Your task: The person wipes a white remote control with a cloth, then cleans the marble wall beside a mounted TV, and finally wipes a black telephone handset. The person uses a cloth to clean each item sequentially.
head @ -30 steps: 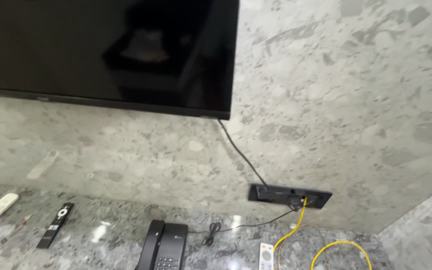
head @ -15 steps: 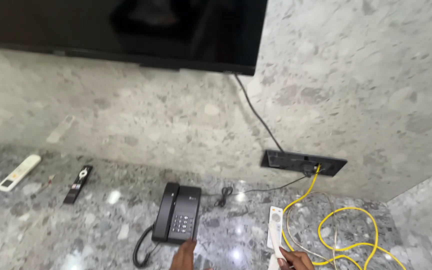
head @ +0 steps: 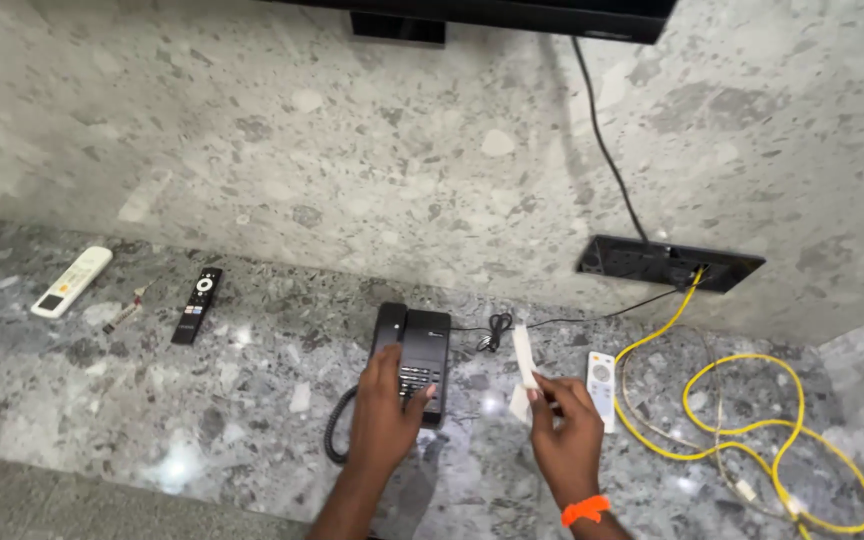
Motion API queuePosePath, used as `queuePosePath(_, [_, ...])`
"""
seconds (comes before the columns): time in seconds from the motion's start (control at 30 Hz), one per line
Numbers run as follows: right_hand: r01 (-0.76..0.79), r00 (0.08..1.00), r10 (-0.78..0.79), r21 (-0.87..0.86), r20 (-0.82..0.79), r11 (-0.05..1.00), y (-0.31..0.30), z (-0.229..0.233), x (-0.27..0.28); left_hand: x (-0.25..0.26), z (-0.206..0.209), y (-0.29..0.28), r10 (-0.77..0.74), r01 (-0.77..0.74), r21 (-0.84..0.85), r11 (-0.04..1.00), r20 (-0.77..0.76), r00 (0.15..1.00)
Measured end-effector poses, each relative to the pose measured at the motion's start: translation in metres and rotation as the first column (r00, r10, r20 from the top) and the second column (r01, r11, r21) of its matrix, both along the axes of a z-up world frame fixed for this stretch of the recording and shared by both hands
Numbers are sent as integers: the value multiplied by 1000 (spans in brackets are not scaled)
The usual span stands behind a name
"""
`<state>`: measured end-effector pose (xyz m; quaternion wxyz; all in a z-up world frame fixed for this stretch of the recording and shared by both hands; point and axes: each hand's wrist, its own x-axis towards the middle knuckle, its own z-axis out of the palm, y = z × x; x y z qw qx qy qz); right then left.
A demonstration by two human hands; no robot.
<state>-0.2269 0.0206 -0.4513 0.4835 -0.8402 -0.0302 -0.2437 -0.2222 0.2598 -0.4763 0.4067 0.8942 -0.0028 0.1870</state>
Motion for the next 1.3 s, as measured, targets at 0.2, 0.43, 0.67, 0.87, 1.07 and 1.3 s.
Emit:
queuePosePath(0.2, [189, 982, -188, -19, 30, 982, 68, -1, 33, 47, -8, 41, -88, 89, -47, 995, 33, 996])
queuePosePath(0.43, [236, 971, -232, 59, -57, 970, 134, -2, 41, 70, -4, 93, -153, 158, -110, 981, 61, 986])
queuePosePath(0.67, [245, 968, -242, 31, -72, 969, 151, -6, 44, 81, -20, 99, -158, 156, -168, 973, -1, 987])
queuePosePath(0.87, [241, 963, -238, 5, -129, 971, 152, -7, 59, 86, -20, 95, -131, 101, -224, 969, -124, 984])
queuePosePath(1.07, [162, 979, -157, 31, -127, 986, 151, -12, 84, 104, -42, 91, -52, 28, -199, 980, -116, 992])
queuePosePath(1.3, [85, 979, -84, -5, -187, 996, 140, -37, 99, 104, -42, 76, -1, -38, -258, 965, -150, 989])
